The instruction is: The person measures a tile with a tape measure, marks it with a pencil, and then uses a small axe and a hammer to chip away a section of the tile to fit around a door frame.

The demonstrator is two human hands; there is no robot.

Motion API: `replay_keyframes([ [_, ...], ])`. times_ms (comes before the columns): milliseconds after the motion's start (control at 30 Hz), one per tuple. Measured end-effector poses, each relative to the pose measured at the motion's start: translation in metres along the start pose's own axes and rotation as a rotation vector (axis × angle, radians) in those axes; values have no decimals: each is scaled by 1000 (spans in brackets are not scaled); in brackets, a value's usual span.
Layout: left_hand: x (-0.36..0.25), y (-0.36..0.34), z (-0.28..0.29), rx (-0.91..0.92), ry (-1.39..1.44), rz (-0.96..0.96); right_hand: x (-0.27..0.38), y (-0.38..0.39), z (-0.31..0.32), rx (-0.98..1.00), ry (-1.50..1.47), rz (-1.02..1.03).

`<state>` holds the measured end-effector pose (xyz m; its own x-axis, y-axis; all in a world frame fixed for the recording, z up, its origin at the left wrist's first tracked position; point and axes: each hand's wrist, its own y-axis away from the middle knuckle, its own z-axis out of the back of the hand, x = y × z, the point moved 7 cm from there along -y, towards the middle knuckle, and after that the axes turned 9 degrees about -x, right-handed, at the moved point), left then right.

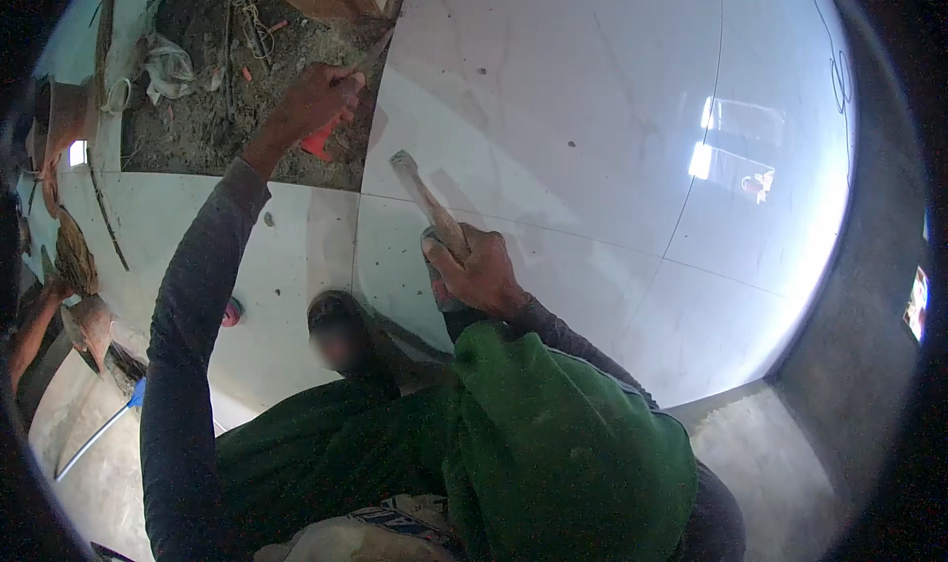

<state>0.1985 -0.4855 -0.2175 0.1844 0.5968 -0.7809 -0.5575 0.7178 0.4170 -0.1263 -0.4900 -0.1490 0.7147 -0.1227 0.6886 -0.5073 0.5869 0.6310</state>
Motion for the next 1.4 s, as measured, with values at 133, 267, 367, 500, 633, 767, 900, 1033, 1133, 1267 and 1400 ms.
replay_keyframes([
  [133, -1, -16, -1, 81, -83, -48, 8, -6, -4, 134, 113, 84],
  [267, 3, -19, 3, 84, -58, -43, 26, -22, -27, 253, 316, 257],
  [367, 4, -22, 0, 78, 21, -6, 45, -28, -50, 242, 428, 403],
  [500, -8, -17, -1, 146, -21, 8, 64, -31, -81, 367, 440, 591],
  [633, -12, -16, 6, 126, -28, 16, 65, -56, -78, 134, 382, 451],
  [767, -11, -18, 8, 145, 43, 1, 67, -45, -84, 208, 464, 512],
  [900, -19, -14, 8, 133, -11, 11, 73, -45, -84, 237, 474, 483],
  [1033, -19, -15, 8, 118, 16, 38, 75, -47, -87, 227, 470, 608],
  [1133, -17, -20, 4, 129, 36, 21, 75, -52, -79, 256, 345, 539],
  [1267, -15, -23, -3, 104, 60, 56, 74, -46, -70, 126, 351, 446],
  [1400, -17, -17, 1, 59, 124, 89, 83, -46, -64, 193, 407, 489],
])
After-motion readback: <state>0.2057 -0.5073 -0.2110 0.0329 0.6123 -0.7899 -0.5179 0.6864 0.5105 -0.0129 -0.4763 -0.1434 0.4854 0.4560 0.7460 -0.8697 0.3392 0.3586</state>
